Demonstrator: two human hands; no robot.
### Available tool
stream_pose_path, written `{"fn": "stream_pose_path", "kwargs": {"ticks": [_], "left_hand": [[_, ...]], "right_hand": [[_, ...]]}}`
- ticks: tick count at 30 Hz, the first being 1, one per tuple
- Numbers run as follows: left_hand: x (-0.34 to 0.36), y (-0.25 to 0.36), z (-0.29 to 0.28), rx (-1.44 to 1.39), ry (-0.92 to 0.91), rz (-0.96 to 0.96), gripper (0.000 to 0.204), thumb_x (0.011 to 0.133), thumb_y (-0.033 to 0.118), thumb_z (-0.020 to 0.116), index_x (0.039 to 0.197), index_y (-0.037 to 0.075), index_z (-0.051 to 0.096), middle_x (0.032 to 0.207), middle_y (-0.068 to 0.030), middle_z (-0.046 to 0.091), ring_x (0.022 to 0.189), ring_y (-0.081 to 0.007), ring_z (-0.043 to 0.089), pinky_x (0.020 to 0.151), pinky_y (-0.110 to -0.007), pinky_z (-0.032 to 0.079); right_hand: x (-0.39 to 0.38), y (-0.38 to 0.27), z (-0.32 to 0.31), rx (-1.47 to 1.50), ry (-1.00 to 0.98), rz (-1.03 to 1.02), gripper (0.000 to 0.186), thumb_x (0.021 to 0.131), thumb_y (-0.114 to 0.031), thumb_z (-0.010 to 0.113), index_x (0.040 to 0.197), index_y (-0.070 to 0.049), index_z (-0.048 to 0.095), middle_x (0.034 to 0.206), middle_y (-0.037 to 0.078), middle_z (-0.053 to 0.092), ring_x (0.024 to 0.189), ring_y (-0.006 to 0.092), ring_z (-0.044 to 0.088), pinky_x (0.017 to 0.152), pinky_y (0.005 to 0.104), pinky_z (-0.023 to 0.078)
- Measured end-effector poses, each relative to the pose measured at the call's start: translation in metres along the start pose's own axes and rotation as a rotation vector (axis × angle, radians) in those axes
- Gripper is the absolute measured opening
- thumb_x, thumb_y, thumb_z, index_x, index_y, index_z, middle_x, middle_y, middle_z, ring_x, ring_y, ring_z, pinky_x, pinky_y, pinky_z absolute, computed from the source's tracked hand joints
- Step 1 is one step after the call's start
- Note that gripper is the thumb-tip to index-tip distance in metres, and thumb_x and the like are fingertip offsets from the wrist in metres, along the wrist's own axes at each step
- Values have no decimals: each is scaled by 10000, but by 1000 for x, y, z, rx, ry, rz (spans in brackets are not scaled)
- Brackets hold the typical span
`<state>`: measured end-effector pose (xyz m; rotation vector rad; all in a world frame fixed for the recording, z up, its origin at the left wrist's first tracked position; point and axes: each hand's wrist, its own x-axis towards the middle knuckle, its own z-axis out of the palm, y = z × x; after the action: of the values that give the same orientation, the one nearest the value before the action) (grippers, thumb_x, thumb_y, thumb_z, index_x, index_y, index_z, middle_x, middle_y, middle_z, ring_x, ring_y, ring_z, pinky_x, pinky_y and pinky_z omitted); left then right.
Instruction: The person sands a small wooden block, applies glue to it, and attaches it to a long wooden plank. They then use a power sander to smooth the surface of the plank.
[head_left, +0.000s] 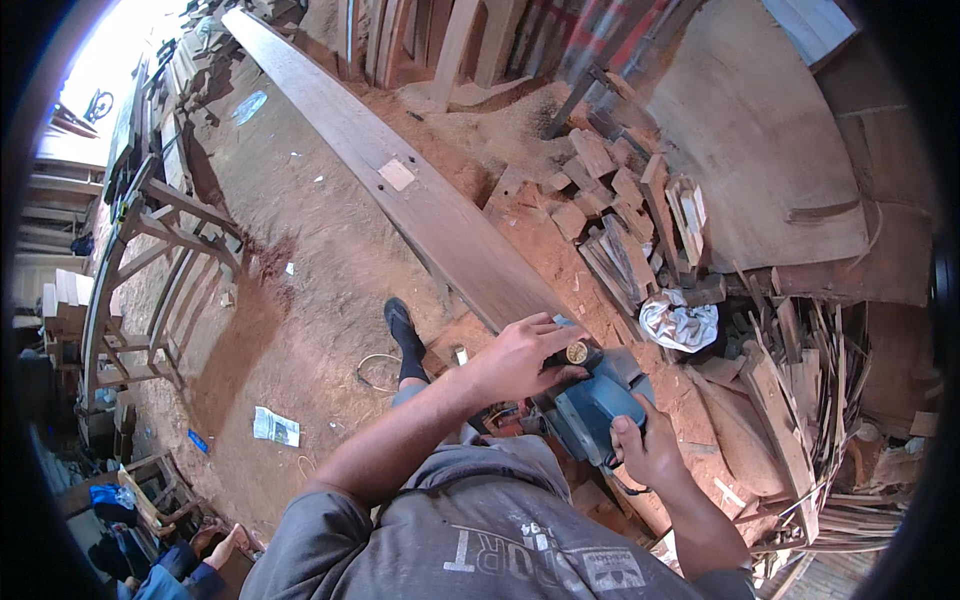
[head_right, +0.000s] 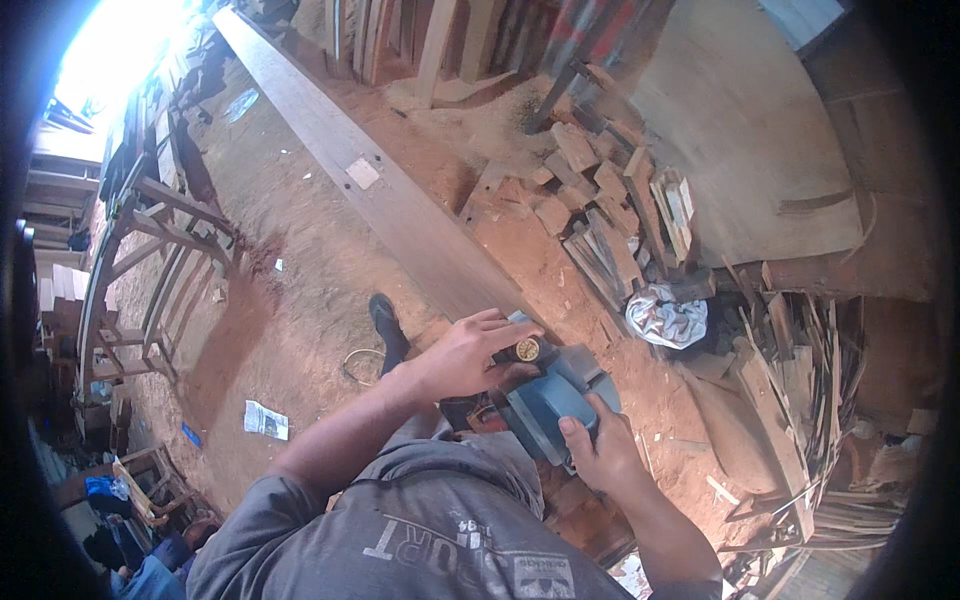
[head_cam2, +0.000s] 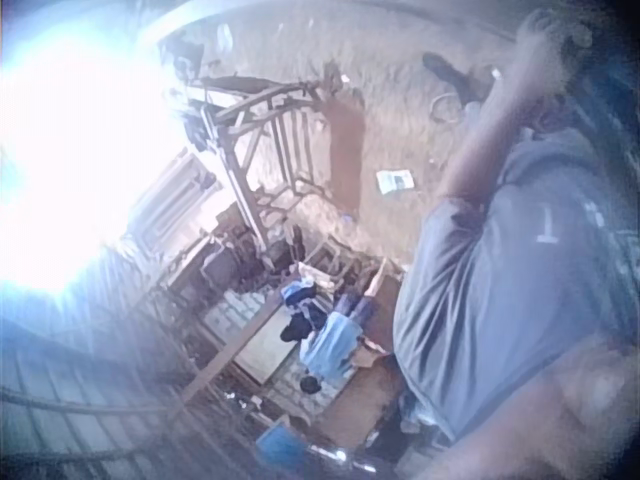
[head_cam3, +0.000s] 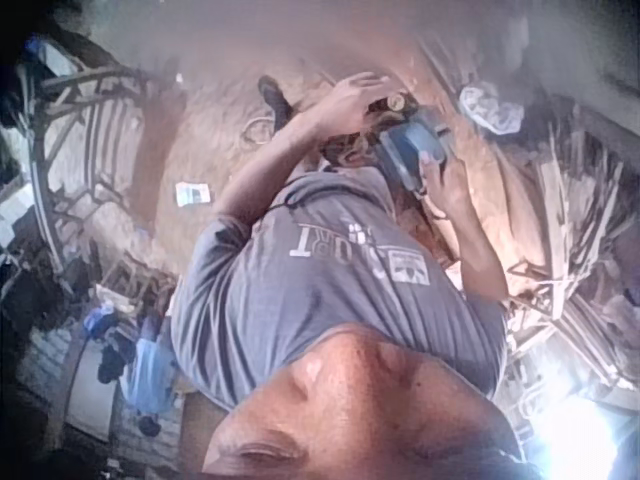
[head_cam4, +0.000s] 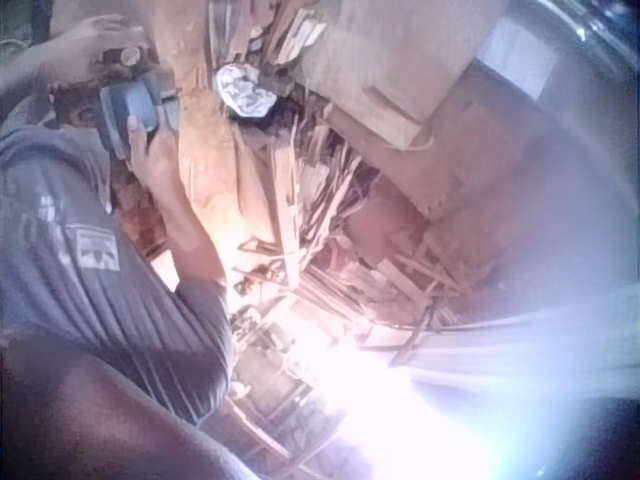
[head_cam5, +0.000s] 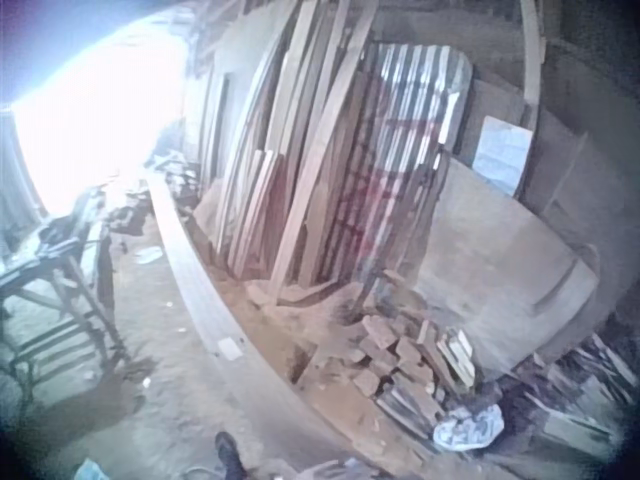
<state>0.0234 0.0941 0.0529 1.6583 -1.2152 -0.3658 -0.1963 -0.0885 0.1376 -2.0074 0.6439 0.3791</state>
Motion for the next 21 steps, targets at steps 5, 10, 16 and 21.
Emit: {"fn": "stream_pose_path", "kwargs": {"ticks": [5, 10, 16, 21], "left_hand": [[5, -11, -21, 8, -62, 34, 572, 942, 322, 845, 1402, 29, 672, 1178, -157, 755, 1061, -350, 661, 921, -462, 567], [4, -20, -27, -52, 48, -41, 574, 914, 370, 861, 1344, 22, 706, 1117, -214, 754, 1013, -402, 689, 912, -485, 584], [5, -30, -26, 104, 307, -263, 589, 896, 392, 877, 1335, 35, 712, 1169, -198, 759, 1034, -389, 699, 921, -463, 581], [13, -49, -67, 333, 502, -162, 766, 905, 440, 858, 1518, 76, 576, 1539, -189, 584, 1401, -404, 518, 1161, -545, 404]], "right_hand": [[11, -12, 6, 6, 31, -22, 701, 1126, -395, 609, 1385, 238, 454, 707, 38, 592, 590, 92, 568, 549, 287, 538], [32, -29, 12, 74, 15, -21, 636, 1137, -376, 596, 1355, 211, 485, 710, 30, 593, 583, 86, 568, 533, 285, 533], [79, -56, 24, 66, 67, -67, 555, 1131, -463, 591, 1204, 87, 598, 716, 20, 600, 554, 92, 566, 519, 307, 527], [99, -83, 30, 238, 136, -62, 529, 1141, -509, 543, 1156, 9, 646, 766, 24, 638, 605, 117, 600, 553, 289, 491]]}}
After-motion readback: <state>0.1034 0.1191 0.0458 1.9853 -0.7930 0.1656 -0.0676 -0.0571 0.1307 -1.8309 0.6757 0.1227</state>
